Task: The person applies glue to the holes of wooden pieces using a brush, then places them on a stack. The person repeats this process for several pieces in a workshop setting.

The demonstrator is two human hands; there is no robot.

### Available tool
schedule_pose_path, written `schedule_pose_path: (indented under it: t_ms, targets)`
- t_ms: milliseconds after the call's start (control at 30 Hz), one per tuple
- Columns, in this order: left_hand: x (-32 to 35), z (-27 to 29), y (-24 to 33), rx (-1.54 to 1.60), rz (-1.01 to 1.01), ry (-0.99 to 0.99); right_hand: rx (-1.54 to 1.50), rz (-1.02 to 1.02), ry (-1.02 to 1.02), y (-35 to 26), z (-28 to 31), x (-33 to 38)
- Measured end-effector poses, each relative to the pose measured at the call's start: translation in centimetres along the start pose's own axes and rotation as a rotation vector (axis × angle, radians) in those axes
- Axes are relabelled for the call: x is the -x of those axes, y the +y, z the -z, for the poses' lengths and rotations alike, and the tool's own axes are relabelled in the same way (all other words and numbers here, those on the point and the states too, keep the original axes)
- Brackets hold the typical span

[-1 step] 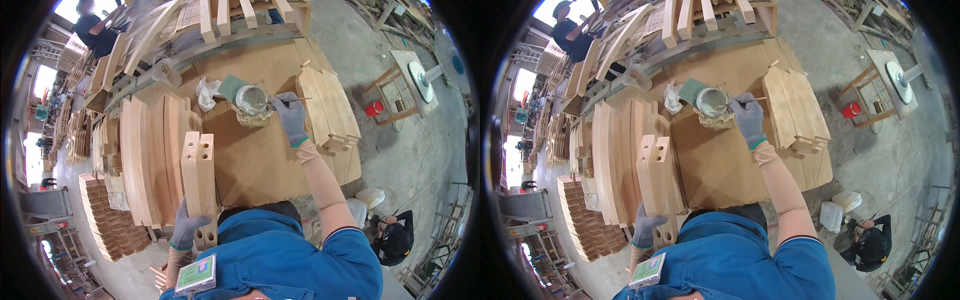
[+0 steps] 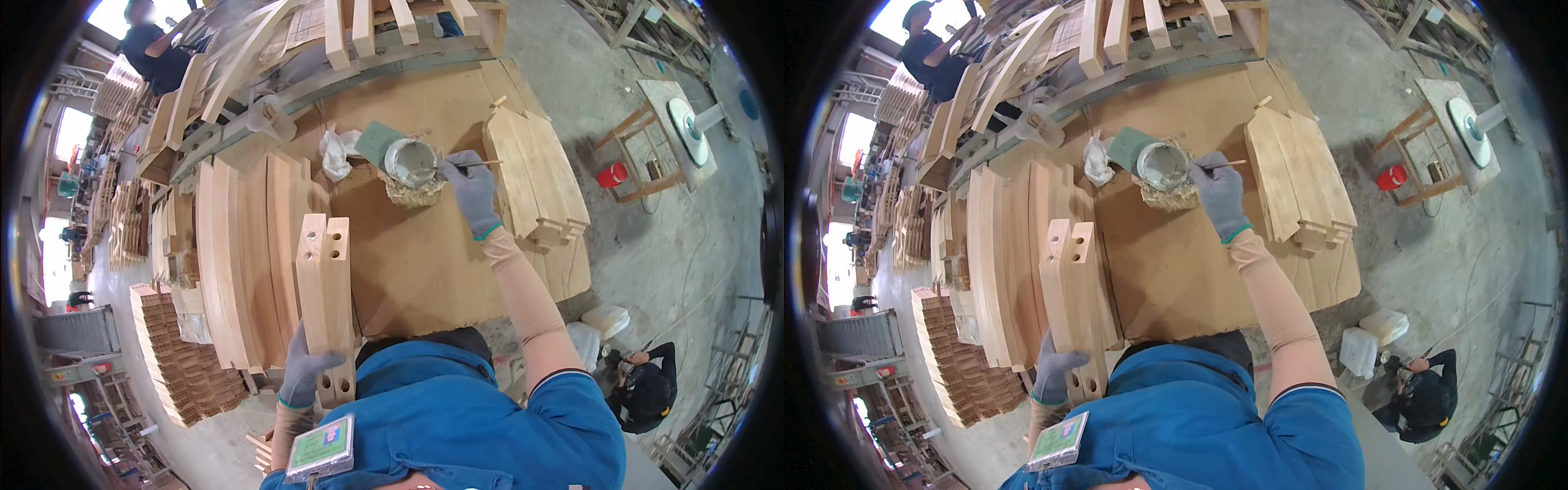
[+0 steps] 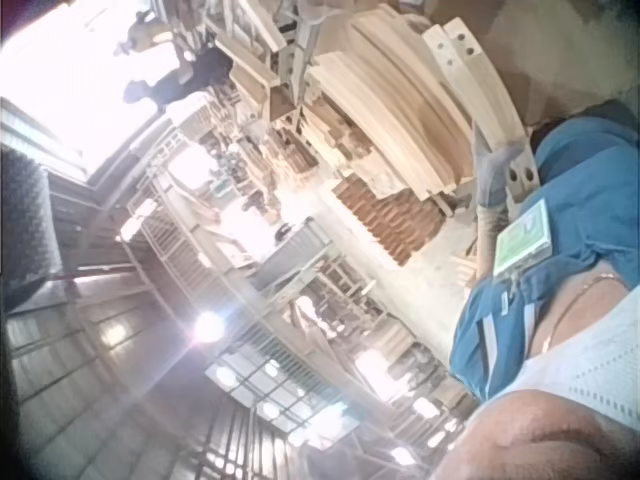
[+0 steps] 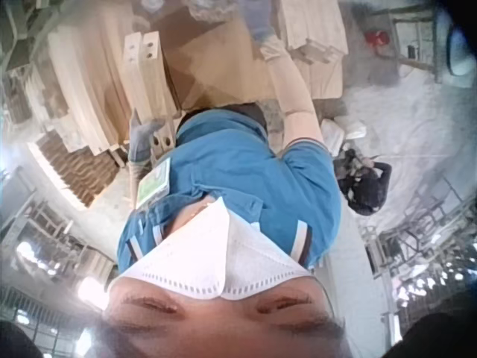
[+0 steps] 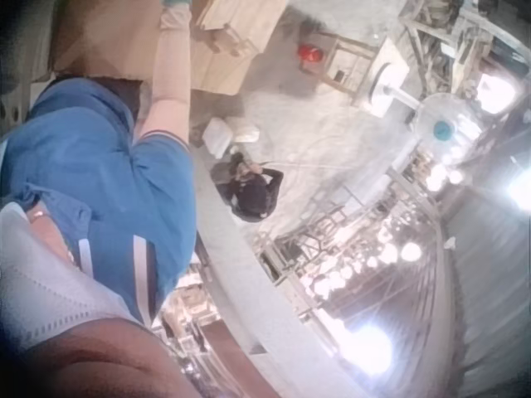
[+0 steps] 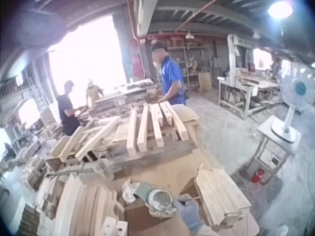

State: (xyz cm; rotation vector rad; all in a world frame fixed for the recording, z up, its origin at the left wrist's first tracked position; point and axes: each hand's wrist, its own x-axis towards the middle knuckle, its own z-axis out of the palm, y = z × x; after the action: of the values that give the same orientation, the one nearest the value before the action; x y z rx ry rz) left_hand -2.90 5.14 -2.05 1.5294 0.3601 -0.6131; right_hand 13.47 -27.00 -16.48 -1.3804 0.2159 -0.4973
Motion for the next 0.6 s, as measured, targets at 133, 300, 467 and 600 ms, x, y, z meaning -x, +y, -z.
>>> schedule_pose_path:
  t_ms: [133,300,467,600]
  targets:
    - [-1.4,-0.1,-0.2,-0.028,-0.028,-0.001,-0.005,-0.054,0.002,0.2,-0.1,-0.8]
    - [-2.3,-0.3,0.0,-0.055,-0.019,0.0,0.031,-0.036,-0.023,0.7,0.1,-0.8]
    - [-2.3,0.0,-0.2,-0.032,0.004,0.024,-0.037,-0.089,0.009,-0.3,0.1,-0.7]
    - [-2.1,-0.2,-0.1,0.014,0.007,0.026,0.035,-0.085,-0.008,-0.6,0.2,-0.2]
